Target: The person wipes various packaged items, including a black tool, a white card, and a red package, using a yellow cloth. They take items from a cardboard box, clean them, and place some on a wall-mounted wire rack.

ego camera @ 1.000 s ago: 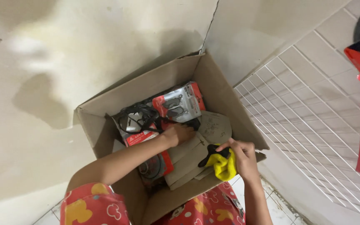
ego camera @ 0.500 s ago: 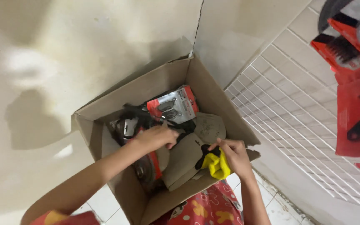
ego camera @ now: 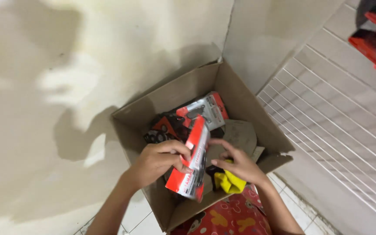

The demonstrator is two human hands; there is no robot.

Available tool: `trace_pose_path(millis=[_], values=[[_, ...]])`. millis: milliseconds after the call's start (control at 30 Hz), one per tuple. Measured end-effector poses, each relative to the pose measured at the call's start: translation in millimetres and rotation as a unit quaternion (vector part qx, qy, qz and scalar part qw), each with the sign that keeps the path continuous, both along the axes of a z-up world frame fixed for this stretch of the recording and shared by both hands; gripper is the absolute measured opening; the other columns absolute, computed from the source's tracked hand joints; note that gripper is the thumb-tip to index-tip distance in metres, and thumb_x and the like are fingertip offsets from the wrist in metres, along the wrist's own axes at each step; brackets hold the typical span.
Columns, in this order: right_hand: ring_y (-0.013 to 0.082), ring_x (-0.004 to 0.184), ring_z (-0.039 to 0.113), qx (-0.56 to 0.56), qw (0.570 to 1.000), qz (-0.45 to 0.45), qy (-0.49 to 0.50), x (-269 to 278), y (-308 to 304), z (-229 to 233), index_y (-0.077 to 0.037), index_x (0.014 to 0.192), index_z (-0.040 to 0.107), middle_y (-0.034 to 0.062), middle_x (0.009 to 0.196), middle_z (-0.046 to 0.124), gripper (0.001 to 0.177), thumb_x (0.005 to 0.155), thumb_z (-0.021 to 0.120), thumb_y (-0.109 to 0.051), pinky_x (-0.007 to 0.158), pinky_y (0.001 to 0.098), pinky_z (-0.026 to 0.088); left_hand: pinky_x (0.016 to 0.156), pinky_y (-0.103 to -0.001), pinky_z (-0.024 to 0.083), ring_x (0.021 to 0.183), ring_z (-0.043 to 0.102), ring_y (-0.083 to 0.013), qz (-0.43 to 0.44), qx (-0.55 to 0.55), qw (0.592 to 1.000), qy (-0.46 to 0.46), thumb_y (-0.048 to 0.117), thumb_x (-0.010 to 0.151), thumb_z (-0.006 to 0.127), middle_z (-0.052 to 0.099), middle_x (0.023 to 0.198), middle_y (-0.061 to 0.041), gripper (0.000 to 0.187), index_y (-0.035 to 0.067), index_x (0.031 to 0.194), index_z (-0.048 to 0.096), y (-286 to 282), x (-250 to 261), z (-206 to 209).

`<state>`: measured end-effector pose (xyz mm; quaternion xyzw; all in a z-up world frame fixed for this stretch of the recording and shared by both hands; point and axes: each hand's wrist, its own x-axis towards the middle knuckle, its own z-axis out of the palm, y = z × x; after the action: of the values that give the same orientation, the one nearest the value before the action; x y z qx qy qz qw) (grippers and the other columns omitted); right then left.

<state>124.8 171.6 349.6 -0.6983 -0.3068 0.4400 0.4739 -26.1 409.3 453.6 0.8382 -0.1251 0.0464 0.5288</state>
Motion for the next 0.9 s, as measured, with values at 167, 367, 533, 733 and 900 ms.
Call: trace_pose_path(millis=[167, 367, 533, 733, 900], values=[[0.0120, 0.085, 0.072, 0.154, 0.986, 0.065, -0.008, -5, -5, -38, -0.003, 0.109, 0.076, 0.0043, 0.095, 0.081, 0.025, 0.092, 0.073, -0.021, 0.081, 0.0328, 0.056, 0.094, -0.035, 0.058, 0.102, 0.069, -0.0221, 0.013, -0.160, 0.985, -0.068, 0.007, 0.090, 0.078, 0.071, 0.108, -0.010, 0.017, 0.006, 0.080, 0.064, 7, -17, -60], [0.0072, 0.061, 0.058, 0.152, 0.978, -0.080, 0.116, -37, -10, -71, 0.003, 0.080, 0.074, 0.0014, 0.066, 0.068, 0.024, 0.095, 0.072, -0.016, 0.054, 0.0285, 0.045, 0.107, -0.042, 0.052, 0.113, 0.063, -0.0228, 0.045, -0.560, 0.823, -0.086, 0.012, 0.103, 0.073, 0.063, 0.121, -0.011, 0.012, 0.011, 0.111, 0.064, -30, -24, -127], [0.0042, 0.047, 0.046, 0.143, 0.948, -0.217, 0.187, -32, -5, -53, 0.002, 0.062, 0.061, -0.0024, 0.053, 0.054, 0.042, 0.099, 0.072, -0.016, 0.045, 0.0269, 0.033, 0.104, -0.048, 0.050, 0.121, 0.059, -0.0329, 0.115, -0.742, 0.652, 0.105, 0.055, 0.101, 0.050, 0.058, 0.136, -0.019, 0.065, 0.002, 0.140, 0.051, -53, -27, -128], [0.0017, 0.065, 0.057, 0.046, 0.959, -0.220, 0.172, -27, 1, -10, -0.001, 0.088, 0.081, -0.0033, 0.069, 0.069, 0.022, 0.095, 0.067, -0.017, 0.058, 0.0235, 0.045, 0.100, -0.048, 0.049, 0.125, 0.058, -0.0345, 0.229, -0.738, 0.621, 0.133, 0.081, 0.085, 0.038, 0.058, 0.142, -0.017, 0.097, 0.008, 0.148, 0.045, -54, -29, -155], [0.0076, 0.066, 0.047, 0.105, 0.941, -0.306, -0.094, -14, -35, 1, -0.005, 0.117, 0.065, 0.0014, 0.076, 0.055, 0.024, 0.096, 0.056, -0.015, 0.056, 0.0255, 0.038, 0.096, -0.045, 0.053, 0.115, 0.063, -0.0311, 0.261, -0.755, 0.589, 0.125, 0.080, 0.085, 0.040, 0.062, 0.133, -0.016, 0.095, 0.005, 0.143, 0.049, -51, -26, -155]])
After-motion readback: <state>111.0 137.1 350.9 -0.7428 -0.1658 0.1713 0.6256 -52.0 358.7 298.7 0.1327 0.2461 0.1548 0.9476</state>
